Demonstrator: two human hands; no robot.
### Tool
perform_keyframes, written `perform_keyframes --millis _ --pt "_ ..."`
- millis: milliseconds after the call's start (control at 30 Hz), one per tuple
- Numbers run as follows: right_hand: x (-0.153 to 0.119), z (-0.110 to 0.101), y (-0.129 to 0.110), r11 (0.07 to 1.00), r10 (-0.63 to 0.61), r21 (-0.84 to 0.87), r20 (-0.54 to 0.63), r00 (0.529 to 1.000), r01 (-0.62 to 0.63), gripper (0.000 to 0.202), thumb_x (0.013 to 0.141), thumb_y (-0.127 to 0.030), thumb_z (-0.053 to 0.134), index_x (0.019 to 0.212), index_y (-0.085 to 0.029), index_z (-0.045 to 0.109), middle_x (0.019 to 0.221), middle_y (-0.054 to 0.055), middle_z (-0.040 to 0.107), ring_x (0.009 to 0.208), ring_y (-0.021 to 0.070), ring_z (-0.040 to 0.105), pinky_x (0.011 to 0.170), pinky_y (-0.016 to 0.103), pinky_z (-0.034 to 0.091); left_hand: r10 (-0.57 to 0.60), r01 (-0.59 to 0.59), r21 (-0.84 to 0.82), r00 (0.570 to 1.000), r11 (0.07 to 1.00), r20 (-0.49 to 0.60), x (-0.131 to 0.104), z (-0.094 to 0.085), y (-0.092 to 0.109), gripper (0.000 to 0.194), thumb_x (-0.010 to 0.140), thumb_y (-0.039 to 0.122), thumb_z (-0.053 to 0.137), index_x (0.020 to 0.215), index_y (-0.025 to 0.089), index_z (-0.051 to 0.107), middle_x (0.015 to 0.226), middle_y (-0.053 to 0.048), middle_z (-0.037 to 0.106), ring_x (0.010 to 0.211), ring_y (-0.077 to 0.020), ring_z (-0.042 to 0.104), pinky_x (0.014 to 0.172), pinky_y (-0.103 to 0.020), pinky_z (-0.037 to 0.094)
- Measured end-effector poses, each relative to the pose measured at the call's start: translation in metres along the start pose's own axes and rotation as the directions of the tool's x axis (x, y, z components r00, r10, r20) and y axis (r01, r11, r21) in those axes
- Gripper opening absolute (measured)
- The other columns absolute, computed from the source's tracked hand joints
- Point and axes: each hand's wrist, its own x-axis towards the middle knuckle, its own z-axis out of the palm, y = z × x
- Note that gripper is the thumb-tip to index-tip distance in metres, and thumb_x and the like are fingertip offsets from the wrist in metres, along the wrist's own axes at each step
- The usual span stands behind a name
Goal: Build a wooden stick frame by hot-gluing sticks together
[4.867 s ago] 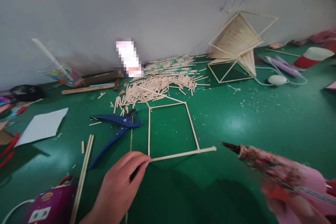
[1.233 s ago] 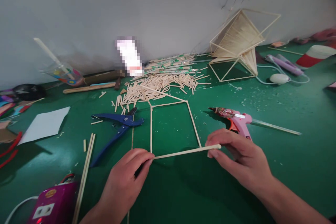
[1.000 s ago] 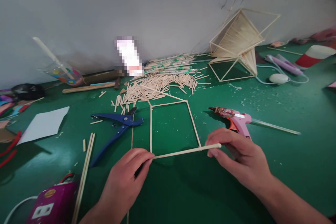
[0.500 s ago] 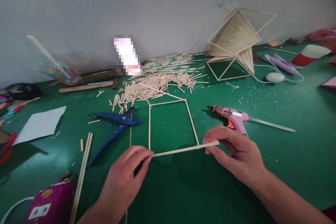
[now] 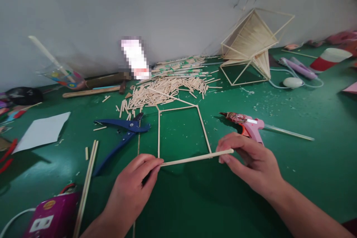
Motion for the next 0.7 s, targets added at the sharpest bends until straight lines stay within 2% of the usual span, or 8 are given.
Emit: perform_keyframes --millis 700 --pt "0.0006 0.0001 0.0018 1.000 -0.015 0.021 0.017 1.000 0.014 0.021 0.086 -0.007 0.055 0.096 -0.024 0.061 0.082 0.002 0.061 0.080 0.0165 0.060 0.068 0.031 0.050 0.015 -0.015 0.020 1.000 1.000 0.009 -0.0021 0.0005 -0.0019 0.018 0.093 0.026 0.051 0.101 0.026 0.067 0.095 0.001 0.065 0.084 -0.0099 0.065 0.076 -0.019 0.050"
